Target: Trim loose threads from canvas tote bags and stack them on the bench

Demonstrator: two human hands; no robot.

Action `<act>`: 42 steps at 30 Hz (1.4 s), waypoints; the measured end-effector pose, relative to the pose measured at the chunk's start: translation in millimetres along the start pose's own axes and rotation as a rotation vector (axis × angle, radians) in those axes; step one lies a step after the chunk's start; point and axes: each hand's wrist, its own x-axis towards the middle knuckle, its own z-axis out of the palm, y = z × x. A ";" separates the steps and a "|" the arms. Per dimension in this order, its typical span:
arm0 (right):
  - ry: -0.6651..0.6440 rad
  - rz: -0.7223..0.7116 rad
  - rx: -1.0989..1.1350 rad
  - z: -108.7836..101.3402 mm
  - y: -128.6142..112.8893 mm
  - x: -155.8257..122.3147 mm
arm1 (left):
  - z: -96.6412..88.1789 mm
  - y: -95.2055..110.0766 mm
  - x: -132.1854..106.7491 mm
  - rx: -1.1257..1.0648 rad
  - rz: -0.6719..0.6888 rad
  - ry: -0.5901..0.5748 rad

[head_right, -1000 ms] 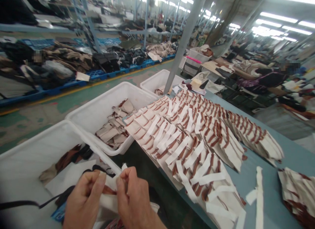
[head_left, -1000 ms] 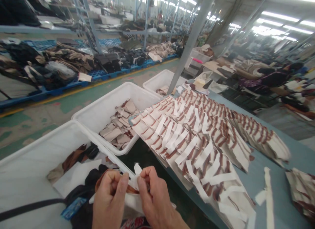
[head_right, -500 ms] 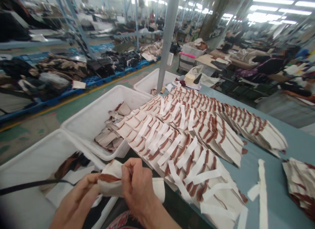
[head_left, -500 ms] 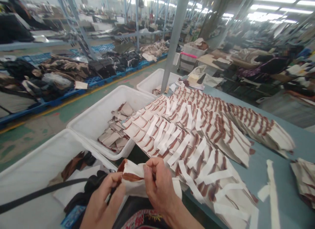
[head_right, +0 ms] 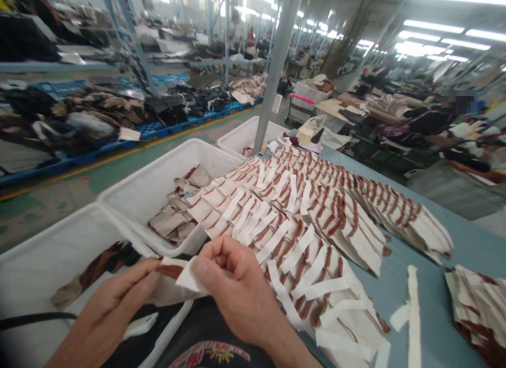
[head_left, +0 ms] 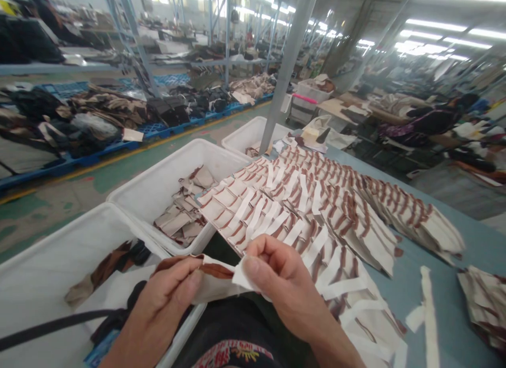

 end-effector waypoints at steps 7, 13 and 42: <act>-0.008 0.010 -0.207 23.0 -14.9 -5.0 | -6.9 27.3 13.0 -0.094 0.076 -0.001; 0.074 0.022 -0.371 36.2 -10.4 -1.9 | -8.0 27.9 7.7 -0.075 0.079 0.037; 0.028 -0.014 -0.487 51.5 5.3 12.4 | -16.1 -38.3 -5.9 -0.459 -0.188 -0.052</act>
